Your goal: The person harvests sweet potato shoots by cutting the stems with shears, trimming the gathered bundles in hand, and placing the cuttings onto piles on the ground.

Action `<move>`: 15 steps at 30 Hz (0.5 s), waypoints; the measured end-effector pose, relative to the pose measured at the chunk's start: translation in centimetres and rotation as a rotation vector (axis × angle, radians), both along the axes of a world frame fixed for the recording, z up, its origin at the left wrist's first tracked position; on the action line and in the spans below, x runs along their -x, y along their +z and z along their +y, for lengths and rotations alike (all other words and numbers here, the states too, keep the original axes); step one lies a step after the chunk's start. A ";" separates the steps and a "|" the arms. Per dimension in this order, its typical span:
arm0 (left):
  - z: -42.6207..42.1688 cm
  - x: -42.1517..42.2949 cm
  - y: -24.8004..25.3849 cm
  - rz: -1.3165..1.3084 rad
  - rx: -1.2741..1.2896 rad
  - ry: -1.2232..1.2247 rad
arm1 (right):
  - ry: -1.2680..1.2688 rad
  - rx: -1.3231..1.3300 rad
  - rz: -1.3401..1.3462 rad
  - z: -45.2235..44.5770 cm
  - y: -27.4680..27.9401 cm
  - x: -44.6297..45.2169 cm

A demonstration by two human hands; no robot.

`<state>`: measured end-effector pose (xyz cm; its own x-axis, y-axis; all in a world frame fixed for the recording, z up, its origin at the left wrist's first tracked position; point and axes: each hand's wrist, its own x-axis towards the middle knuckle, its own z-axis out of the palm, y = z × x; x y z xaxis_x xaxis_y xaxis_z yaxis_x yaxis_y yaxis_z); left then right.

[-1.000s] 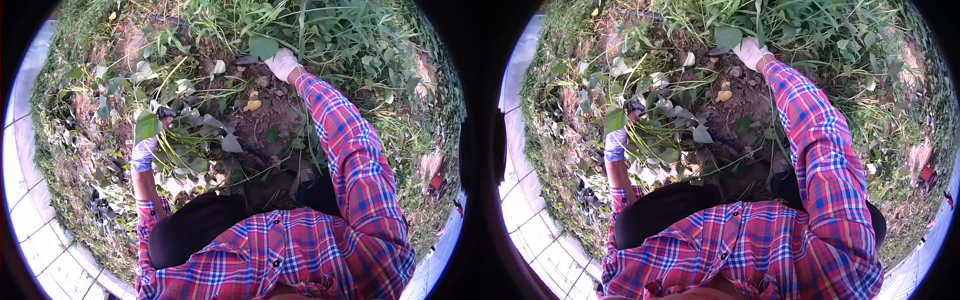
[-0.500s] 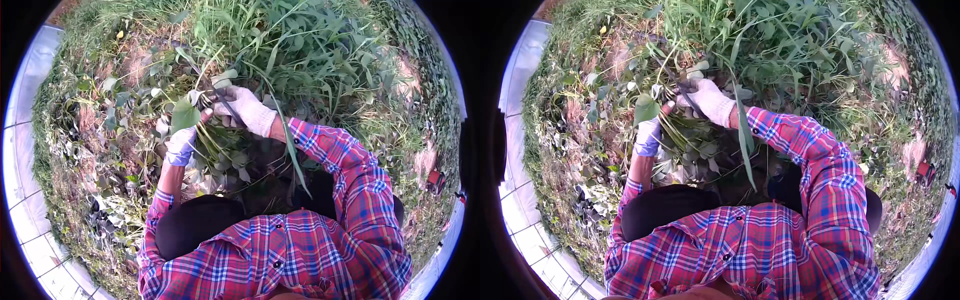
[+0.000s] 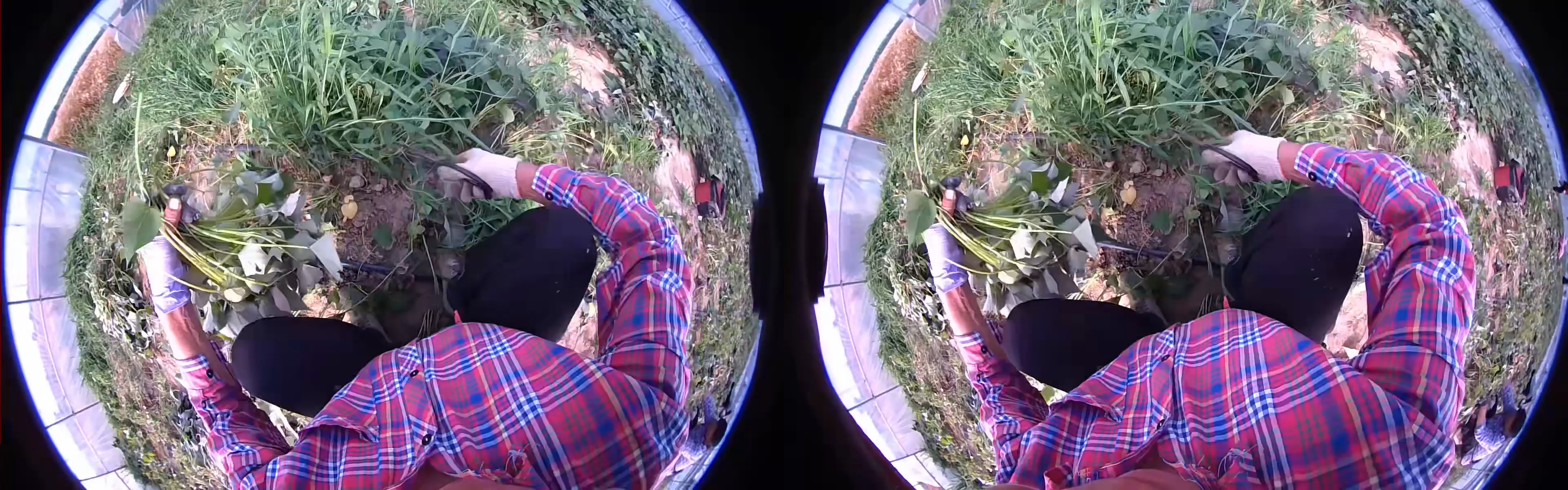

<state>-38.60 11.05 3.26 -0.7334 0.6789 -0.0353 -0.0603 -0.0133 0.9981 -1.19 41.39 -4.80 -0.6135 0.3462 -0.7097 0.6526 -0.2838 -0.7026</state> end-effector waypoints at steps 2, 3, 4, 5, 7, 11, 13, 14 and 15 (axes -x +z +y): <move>3.8 -4.2 2.0 0.282 0.150 -0.165 | -0.153 0.172 0.020 2.0 -6.3 -4.6; 5.4 -3.2 -0.5 0.323 0.056 -0.346 | -0.233 0.203 0.038 2.3 -9.0 -5.9; 6.7 -3.4 -1.9 0.461 0.142 -0.482 | -0.446 0.500 0.135 3.4 -13.8 -6.3; 8.8 -4.4 -3.8 0.520 0.234 -0.485 | -0.493 0.507 0.163 3.1 -13.6 -5.7; 13.4 -9.1 -4.6 0.539 0.296 -0.633 | -0.503 0.497 0.235 2.9 -13.4 -3.0; 20.7 -13.0 -9.7 0.729 0.429 -0.850 | -0.442 0.243 0.296 4.3 -21.2 6.0; 23.7 -13.9 -11.7 0.795 0.591 -0.860 | -0.306 0.225 0.439 3.2 -24.7 11.0; 25.2 -14.2 -13.1 0.722 0.559 -0.860 | 0.068 -0.659 0.659 1.2 -22.0 11.1; 26.7 -14.3 -14.5 0.643 0.526 -0.860 | 0.058 -0.647 0.646 1.1 -29.8 14.2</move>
